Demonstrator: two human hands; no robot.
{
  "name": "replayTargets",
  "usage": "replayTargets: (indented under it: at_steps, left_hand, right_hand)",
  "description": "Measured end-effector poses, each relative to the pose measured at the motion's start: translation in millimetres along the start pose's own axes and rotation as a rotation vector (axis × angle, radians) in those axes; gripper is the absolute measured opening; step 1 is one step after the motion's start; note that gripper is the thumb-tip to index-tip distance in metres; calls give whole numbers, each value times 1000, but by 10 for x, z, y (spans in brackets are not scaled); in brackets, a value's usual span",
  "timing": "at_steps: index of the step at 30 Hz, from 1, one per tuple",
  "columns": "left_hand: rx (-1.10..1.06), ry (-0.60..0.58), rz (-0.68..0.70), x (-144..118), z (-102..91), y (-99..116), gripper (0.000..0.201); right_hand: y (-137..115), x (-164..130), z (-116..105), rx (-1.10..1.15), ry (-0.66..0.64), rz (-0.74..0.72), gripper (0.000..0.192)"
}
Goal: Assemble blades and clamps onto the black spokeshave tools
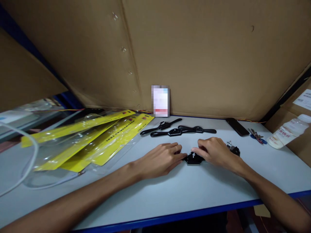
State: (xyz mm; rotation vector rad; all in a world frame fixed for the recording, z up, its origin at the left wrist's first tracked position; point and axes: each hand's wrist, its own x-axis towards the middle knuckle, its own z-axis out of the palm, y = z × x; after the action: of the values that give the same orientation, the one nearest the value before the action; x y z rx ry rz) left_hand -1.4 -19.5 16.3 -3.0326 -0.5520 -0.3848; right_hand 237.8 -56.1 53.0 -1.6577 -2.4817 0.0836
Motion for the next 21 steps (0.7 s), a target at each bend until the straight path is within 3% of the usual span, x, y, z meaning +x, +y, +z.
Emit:
replayTargets:
  at_steps: [6,11,18,21]
  left_hand:
    - [0,1,14,0,-3,-4,26]
    - [17,-17,7,0,2,-4,23]
    - [-8,-16,-4,2,12,-3,22]
    - [-11,-23,-4,2,11,-6,21]
  right_hand:
    - [-75,-27,97,-24,-150,-141,15]
    - [-31,-42,1,10,-160,-168,13]
    - [-42,-64,-160,113,-39,-103,13]
    - [-53,-78,-144,128,-76,-136,15]
